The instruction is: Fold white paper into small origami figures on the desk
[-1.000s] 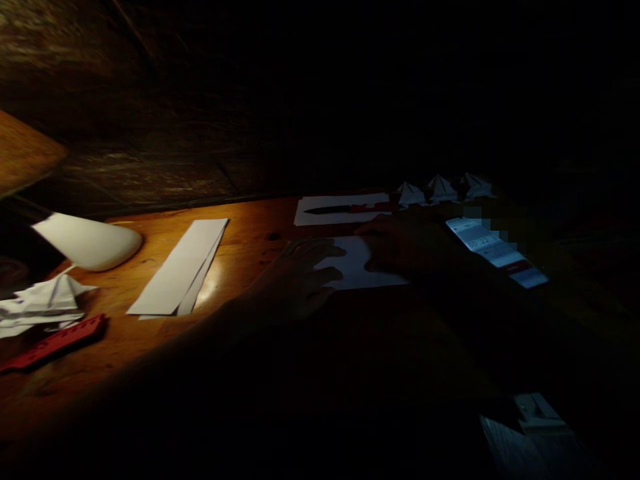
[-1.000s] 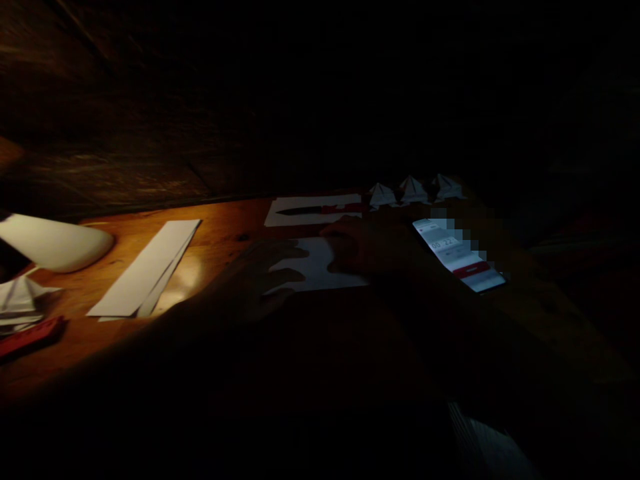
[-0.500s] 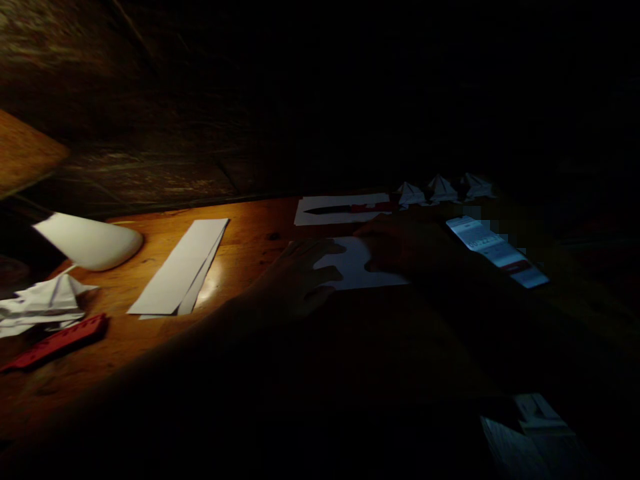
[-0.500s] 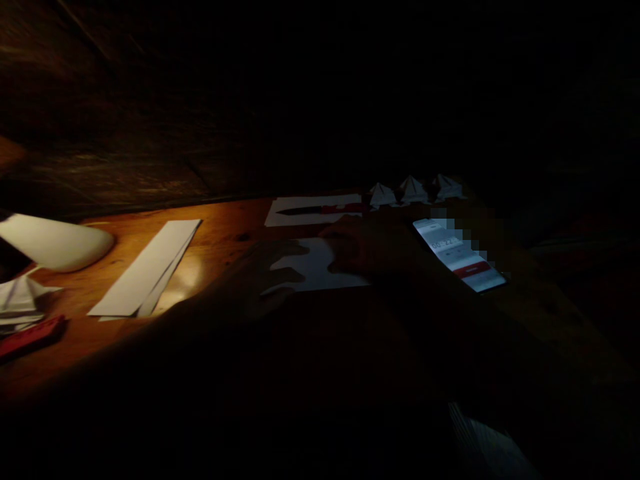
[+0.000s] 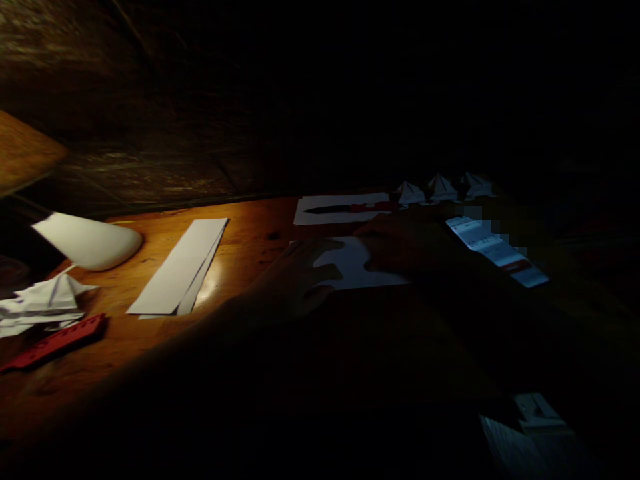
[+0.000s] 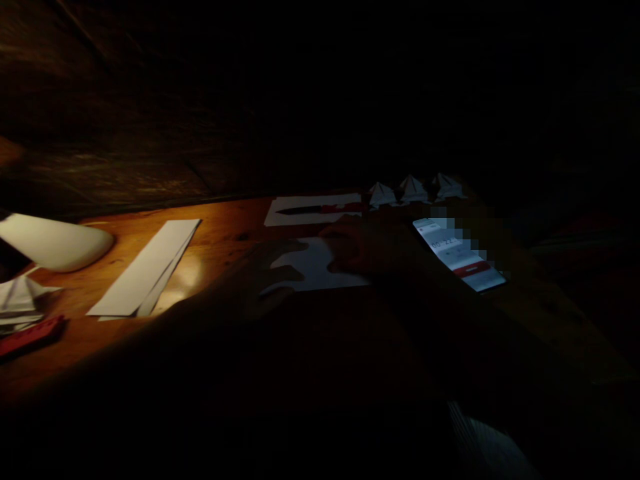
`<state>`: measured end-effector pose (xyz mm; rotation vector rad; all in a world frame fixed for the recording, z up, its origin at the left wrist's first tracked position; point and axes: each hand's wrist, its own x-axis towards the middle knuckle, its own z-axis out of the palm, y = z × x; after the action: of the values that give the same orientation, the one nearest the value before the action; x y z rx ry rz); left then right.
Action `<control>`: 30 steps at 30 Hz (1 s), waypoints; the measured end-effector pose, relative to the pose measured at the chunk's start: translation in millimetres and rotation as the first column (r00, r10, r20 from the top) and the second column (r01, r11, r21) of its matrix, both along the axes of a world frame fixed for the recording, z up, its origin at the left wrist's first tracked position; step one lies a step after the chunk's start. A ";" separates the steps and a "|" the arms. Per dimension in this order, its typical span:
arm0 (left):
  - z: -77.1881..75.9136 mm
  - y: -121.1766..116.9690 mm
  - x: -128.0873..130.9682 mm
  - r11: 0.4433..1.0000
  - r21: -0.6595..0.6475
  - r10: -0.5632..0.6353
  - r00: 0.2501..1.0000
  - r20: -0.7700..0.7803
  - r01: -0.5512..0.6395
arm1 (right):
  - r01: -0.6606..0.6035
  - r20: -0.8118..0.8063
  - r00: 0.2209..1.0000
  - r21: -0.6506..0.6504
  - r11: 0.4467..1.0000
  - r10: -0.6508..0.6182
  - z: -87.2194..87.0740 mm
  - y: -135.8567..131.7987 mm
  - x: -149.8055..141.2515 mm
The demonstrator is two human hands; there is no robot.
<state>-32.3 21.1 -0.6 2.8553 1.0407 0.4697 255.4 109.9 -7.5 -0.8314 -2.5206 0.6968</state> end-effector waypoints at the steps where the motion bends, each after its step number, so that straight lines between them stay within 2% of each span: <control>1: -0.3 0.2 -0.1 1.000 -0.002 -0.004 1.000 -0.003 0.004 | -0.001 -0.005 1.000 -0.006 1.000 0.001 0.2 -0.1 0.0; 8: -0.1 -0.4 -0.3 1.000 0.008 -0.003 1.000 -0.006 0.003 | 0.016 0.022 1.000 -0.003 1.000 -0.016 4.8 -4.0 -0.5; 30: -0.1 1.1 0.9 1.000 0.009 -0.025 0.999 -0.024 0.026 | -0.010 -0.005 1.000 0.010 1.000 0.010 -0.8 -1.4 -0.2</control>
<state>-31.4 22.2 -0.8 2.8856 1.0073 0.4413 255.3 108.4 -8.3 -0.8128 -2.5232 0.6875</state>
